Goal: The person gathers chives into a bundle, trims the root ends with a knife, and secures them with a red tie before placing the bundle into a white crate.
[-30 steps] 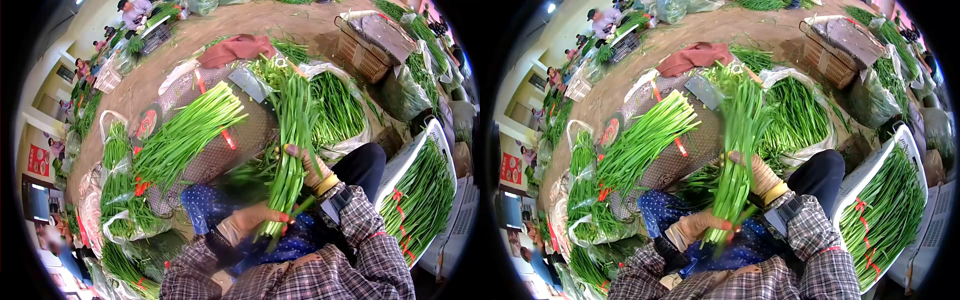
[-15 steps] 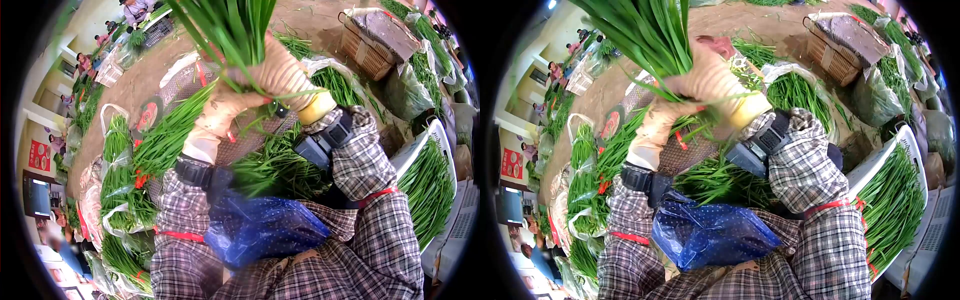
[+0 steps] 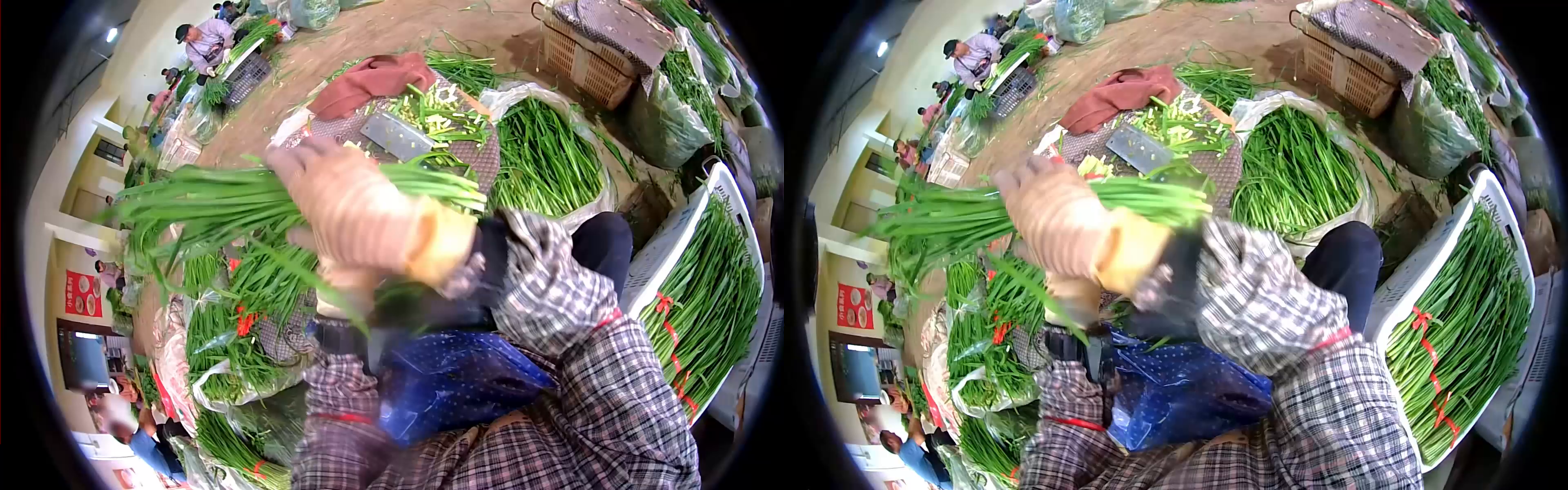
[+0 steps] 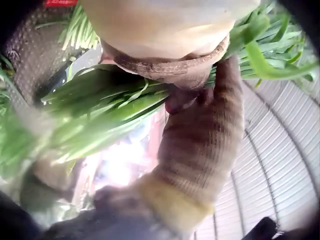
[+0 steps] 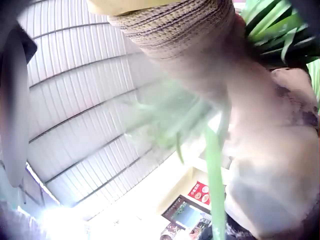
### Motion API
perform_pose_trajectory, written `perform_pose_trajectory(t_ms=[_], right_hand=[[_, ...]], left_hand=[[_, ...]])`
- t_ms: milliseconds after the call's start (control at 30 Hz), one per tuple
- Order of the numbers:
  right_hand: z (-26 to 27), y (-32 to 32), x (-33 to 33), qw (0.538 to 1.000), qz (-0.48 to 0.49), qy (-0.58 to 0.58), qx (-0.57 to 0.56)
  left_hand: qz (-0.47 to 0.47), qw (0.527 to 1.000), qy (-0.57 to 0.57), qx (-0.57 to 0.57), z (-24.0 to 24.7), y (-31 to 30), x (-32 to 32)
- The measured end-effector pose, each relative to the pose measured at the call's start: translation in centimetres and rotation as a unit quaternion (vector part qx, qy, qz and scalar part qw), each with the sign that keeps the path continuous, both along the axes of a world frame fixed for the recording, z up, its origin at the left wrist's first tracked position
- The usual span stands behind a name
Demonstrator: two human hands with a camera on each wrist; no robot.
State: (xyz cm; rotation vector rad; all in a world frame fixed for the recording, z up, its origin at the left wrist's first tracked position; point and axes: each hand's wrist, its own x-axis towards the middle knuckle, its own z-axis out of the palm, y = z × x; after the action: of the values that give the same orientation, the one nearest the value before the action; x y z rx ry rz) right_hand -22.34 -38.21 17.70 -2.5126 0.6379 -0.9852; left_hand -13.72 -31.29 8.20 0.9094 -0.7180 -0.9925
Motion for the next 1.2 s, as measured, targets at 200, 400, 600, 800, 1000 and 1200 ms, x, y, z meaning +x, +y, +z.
perform_pose_trajectory(t_ms=[200, 400, 600, 800, 1000, 1200], right_hand=[[-5.0, 1.9, -6.6, 0.989, -0.060, 0.132, -0.016], [-9.9, 3.6, -9.2, 0.928, 0.114, 0.249, 0.254], [-11.5, 4.3, -8.3, 0.924, 0.160, 0.332, 0.100], [-10.4, 2.6, -7.1, 0.924, 0.132, 0.294, -0.208], [-6.6, 3.0, -6.2, 0.938, 0.139, 0.228, -0.222], [-10.0, -0.8, -6.5, 0.935, 0.143, 0.182, -0.270]], left_hand=[[0.118, 0.977, 0.160, 0.079, 4.0, 2.4, -1.5], [0.080, 0.960, 0.262, -0.050, -1.8, 8.0, -2.9], [0.109, 0.942, 0.317, 0.005, -2.8, 11.8, -3.6], [-0.277, 0.896, 0.236, 0.256, -1.6, 15.7, -5.5], [-0.134, 0.833, -0.502, 0.189, 6.5, 8.5, -1.7], [-0.235, 0.787, -0.520, 0.232, 0.2, 3.9, 0.7]])
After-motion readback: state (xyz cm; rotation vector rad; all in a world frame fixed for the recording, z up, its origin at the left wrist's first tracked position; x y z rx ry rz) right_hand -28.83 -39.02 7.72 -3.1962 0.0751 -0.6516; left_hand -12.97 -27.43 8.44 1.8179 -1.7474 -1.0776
